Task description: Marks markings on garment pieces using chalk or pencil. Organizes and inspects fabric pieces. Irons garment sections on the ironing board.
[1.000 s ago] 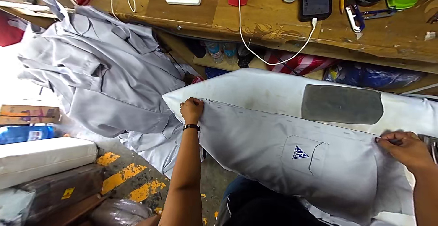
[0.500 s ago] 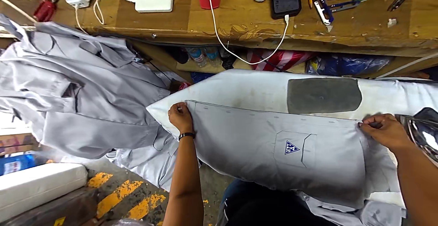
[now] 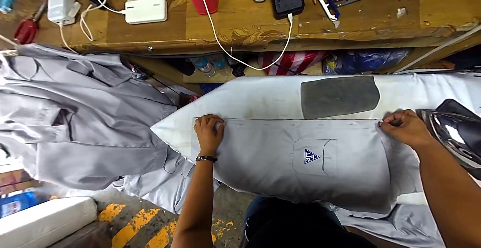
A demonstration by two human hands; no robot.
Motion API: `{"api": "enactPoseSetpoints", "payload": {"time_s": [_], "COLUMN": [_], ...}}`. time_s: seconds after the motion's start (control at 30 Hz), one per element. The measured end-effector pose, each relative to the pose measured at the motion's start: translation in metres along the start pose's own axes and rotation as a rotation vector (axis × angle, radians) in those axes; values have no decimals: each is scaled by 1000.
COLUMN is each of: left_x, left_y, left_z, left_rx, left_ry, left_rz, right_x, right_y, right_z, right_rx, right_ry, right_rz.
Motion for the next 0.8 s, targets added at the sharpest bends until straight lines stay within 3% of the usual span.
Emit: {"api": "enactPoseSetpoints", "payload": {"time_s": [0.23, 0.5, 0.8], "left_x": [-1, -6, 4], "left_y": [0, 8, -8], "left_z": [9, 15, 11], "left_rx": [76, 15, -7], "left_ry": [-3, -43, 94], "left_rz": [49, 96, 141], "right_x": [-2, -1, 4], "right_y": [1, 1, 2], "right_z": [2, 2, -1], "right_rx": [-30, -34, -49], "right_ry": [30, 29, 35], "right_rz": [19, 19, 13]}}
Point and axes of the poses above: each hand's wrist, its own z-axis towards the middle knuckle, its own y-axis out of the back of the hand, x = y × z, the point moved 4 cm from there along z, towards the middle knuckle, and after that the axes turned 11 degrees about x, right-handed, at the moved point
